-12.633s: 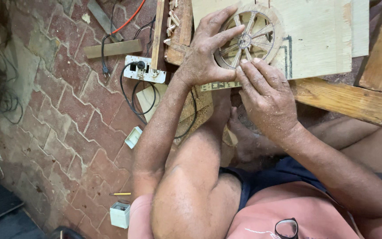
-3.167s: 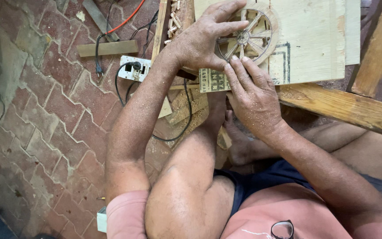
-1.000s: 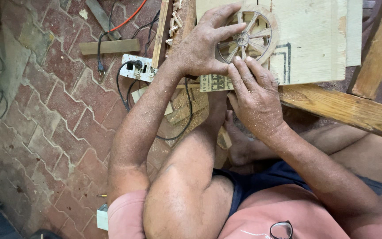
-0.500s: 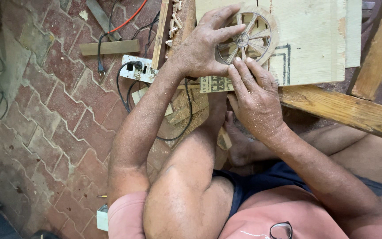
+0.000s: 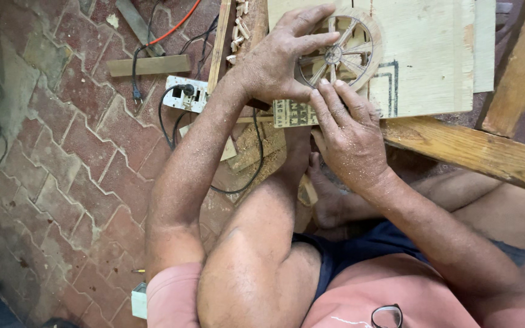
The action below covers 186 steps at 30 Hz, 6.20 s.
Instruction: The person sits on the floor holding a small wooden spoked wheel and rubs and turns its spokes and rim by hand, working the surface of the wheel against a board on the workbench. They rotate the wheel repeatedly to treat different spokes and the outer rim.
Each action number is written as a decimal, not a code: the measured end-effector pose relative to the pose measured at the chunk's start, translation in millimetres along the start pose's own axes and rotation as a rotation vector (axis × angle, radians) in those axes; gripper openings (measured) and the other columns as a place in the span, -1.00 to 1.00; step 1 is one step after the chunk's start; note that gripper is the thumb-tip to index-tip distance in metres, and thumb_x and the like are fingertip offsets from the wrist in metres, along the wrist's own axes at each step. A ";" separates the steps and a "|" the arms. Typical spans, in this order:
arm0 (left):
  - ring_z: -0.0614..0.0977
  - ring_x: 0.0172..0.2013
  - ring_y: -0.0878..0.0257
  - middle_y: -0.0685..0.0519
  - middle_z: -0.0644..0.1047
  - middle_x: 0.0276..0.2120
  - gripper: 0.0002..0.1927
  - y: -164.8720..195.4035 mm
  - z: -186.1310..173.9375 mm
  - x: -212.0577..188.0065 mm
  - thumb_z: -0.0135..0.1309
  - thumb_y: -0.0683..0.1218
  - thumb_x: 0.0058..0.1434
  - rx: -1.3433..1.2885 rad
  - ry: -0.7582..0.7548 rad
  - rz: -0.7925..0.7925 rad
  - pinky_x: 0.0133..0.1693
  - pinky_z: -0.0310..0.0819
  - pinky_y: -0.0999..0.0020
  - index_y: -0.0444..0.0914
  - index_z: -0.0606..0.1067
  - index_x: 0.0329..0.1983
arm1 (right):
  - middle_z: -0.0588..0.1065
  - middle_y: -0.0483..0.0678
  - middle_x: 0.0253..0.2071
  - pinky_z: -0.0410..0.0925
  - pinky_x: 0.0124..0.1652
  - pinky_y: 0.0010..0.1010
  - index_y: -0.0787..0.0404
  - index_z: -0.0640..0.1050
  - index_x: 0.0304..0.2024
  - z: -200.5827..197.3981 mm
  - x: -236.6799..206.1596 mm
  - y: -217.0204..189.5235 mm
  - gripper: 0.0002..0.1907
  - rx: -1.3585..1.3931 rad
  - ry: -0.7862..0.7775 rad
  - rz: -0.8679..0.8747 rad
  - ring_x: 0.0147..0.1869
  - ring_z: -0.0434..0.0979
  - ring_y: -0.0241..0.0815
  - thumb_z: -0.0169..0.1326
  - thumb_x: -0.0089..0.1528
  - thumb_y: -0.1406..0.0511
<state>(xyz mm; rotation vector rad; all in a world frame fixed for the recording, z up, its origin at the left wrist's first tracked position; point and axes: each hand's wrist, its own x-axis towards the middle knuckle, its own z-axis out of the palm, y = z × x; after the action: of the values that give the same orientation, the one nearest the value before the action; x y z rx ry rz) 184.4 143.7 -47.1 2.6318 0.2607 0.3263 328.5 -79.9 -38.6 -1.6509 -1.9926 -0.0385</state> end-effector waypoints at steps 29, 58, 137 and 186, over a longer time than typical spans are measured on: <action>0.10 0.49 -0.24 -0.24 0.15 0.50 -0.25 9.4 1.0 -4.9 0.53 -0.10 -0.03 -0.008 -0.011 0.016 0.47 0.13 -0.01 -0.13 0.57 0.28 | 0.33 0.23 0.45 0.16 0.36 -0.01 0.31 0.39 0.44 12.9 7.4 -9.8 -0.15 -0.069 -0.044 0.026 0.52 0.21 0.15 0.34 0.13 0.24; 0.22 0.44 -0.15 0.01 0.42 0.33 -0.36 -5.0 6.1 4.2 0.57 -0.03 -0.01 0.013 0.078 0.079 0.42 0.24 -0.02 -0.07 0.64 0.18 | 0.30 0.25 0.47 0.12 0.41 0.02 0.42 0.33 0.44 14.7 14.5 -9.0 -0.17 -0.021 -0.042 0.047 0.53 0.21 0.17 0.32 0.19 0.25; 0.29 0.40 -0.11 0.08 0.48 0.25 -0.43 21.4 13.3 -9.7 0.54 -0.04 0.01 0.009 0.224 -0.122 0.39 0.32 0.00 -0.03 0.65 0.12 | 0.36 0.25 0.40 0.15 0.43 0.01 0.44 0.37 0.40 6.9 16.7 -9.0 -0.20 0.022 -0.043 0.056 0.53 0.23 0.18 0.29 0.14 0.29; 0.29 0.39 -0.12 0.07 0.48 0.25 -0.44 18.0 12.0 -7.0 0.51 -0.08 0.00 -0.007 0.226 -0.112 0.38 0.32 0.02 -0.05 0.65 0.13 | 0.36 0.26 0.39 0.14 0.43 0.01 0.45 0.37 0.40 7.9 18.0 -6.6 -0.21 0.038 -0.028 0.056 0.52 0.24 0.21 0.28 0.15 0.32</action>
<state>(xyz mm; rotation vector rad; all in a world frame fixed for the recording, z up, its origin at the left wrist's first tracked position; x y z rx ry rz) 183.4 121.2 -50.2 2.5612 0.4784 0.5855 317.6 -62.5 -35.7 -1.6909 -1.9554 0.0427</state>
